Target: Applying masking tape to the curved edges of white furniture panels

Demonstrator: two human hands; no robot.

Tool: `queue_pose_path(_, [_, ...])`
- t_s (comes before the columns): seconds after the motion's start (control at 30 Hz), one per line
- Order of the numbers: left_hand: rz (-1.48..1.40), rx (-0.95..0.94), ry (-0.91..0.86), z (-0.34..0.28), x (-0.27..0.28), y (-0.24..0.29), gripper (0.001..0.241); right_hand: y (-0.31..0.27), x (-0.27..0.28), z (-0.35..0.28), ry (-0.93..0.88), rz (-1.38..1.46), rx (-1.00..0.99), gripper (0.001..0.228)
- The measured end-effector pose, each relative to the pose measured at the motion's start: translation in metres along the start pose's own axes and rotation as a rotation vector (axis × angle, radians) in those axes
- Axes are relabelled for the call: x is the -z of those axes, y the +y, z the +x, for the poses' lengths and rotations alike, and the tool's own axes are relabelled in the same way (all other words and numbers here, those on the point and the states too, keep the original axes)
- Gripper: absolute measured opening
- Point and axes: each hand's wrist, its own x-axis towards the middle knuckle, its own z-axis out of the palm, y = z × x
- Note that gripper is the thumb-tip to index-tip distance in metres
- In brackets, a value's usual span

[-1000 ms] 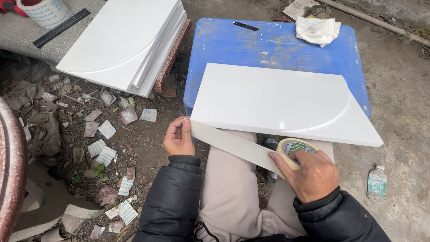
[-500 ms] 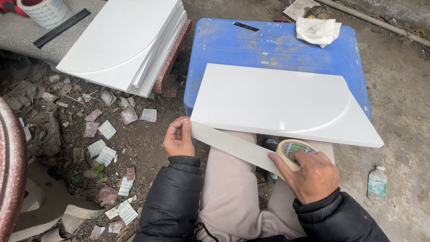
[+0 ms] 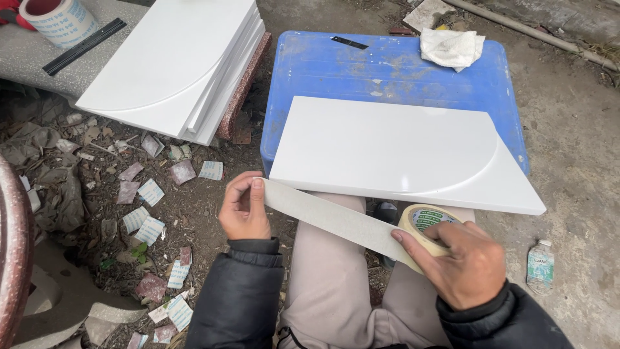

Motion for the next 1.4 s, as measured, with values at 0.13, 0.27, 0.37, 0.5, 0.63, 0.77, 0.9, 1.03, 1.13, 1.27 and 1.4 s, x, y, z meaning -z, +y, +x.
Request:
queue_pose_path(0.13, [-0.056,-0.061,-0.169,0.049,-0.019,0.043,0.008,0.044,0.027,0.062,0.013,0.046,0.005,0.040])
queue_pose_path(0.27, [-0.080,-0.052,-0.179,0.116,-0.090,0.027,0.019,0.124,-0.003,0.163,-0.093,0.124,0.102,0.037])
queue_pose_path(0.37, [-0.097,0.034,-0.210,0.162,-0.155,-0.021,0.028,0.174,-0.038,0.230,-0.222,0.294,-0.019,0.034])
queue_pose_path(0.5, [0.081,0.094,-0.355,0.214,-0.234,-0.116,0.044,0.262,-0.095,0.288,-0.438,0.205,-0.155,0.033])
queue_pose_path(0.63, [0.159,0.211,-0.449,0.232,-0.285,-0.178,0.035,0.288,-0.120,0.308,-0.588,0.386,-0.303,0.025])
queue_pose_path(0.77, [0.234,0.406,-0.467,0.241,-0.314,-0.188,0.036,0.297,-0.147,0.307,-0.487,0.688,-0.405,0.033])
queue_pose_path(0.9, [0.175,0.587,-0.536,0.234,-0.333,-0.179,0.039,0.289,-0.164,0.300,-0.357,0.947,-0.524,0.040])
queue_pose_path(1.03, [0.209,0.601,-0.549,0.224,-0.350,-0.194,0.041,0.297,-0.182,0.297,-0.273,1.169,-0.569,0.030])
queue_pose_path(1.13, [0.260,0.621,-0.598,0.213,-0.360,-0.193,0.035,0.288,-0.182,0.294,-0.225,1.175,-0.549,0.040])
queue_pose_path(1.27, [0.222,0.649,-0.673,0.195,-0.380,-0.191,0.035,0.268,-0.176,0.294,-0.218,1.326,-0.527,0.033])
queue_pose_path(1.4, [-0.098,0.835,-0.702,0.159,-0.405,-0.180,0.032,0.253,-0.174,0.299,-0.137,1.539,-0.565,0.038])
